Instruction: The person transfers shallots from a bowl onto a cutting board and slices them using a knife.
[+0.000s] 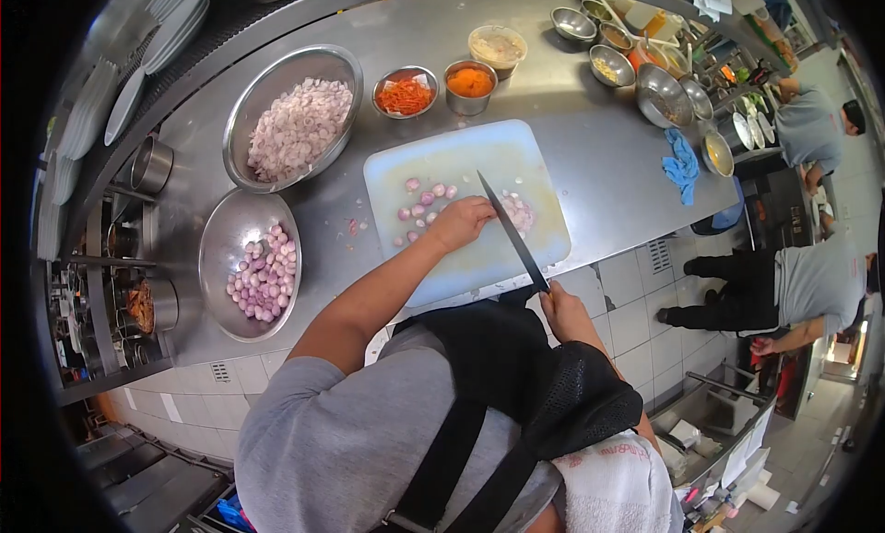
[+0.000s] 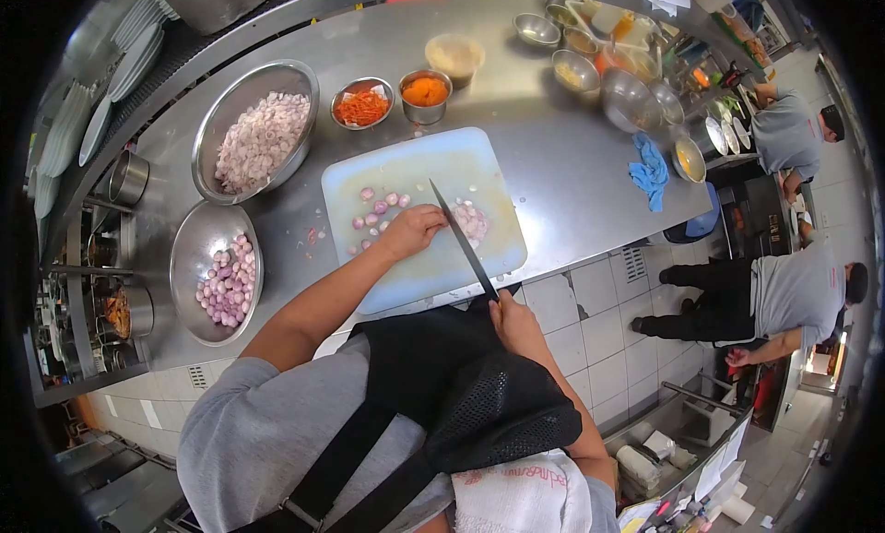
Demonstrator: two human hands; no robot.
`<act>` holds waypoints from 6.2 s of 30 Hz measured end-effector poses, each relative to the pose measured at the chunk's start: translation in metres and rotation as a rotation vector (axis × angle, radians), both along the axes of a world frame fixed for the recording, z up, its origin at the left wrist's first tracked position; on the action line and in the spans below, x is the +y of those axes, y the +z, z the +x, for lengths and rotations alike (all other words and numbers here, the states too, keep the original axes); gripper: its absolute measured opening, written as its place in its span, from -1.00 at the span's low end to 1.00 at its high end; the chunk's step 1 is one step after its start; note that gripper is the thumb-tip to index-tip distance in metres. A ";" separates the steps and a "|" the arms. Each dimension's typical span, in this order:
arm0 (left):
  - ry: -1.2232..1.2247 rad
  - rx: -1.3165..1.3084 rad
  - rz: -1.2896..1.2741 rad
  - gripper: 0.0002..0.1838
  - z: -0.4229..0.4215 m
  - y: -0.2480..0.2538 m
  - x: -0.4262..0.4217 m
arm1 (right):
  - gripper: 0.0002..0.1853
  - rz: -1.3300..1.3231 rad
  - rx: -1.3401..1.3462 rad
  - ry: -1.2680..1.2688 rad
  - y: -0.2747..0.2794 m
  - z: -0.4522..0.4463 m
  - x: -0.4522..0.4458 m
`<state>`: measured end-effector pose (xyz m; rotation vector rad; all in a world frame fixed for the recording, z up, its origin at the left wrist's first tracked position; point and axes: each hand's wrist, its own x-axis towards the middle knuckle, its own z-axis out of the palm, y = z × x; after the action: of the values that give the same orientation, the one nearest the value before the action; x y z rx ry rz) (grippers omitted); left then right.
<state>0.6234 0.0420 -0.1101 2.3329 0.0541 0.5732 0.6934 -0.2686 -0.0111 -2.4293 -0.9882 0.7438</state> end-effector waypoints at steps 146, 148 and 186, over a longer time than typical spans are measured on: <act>0.351 0.096 -0.383 -0.68 0.003 0.033 -0.036 | -0.58 0.238 0.399 0.072 -0.051 0.081 -0.068; 0.338 0.126 -0.421 -0.65 0.004 0.025 -0.040 | -0.58 0.216 0.382 0.050 -0.050 0.075 -0.067; 0.103 -0.042 -0.293 -0.66 -0.012 0.029 -0.009 | -0.56 0.322 0.199 -0.225 -0.038 -0.032 -0.012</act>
<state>0.6116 0.0325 -0.0816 2.0412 0.2244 0.6209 0.6613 -0.2804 -0.0493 -2.0977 -0.6845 0.6733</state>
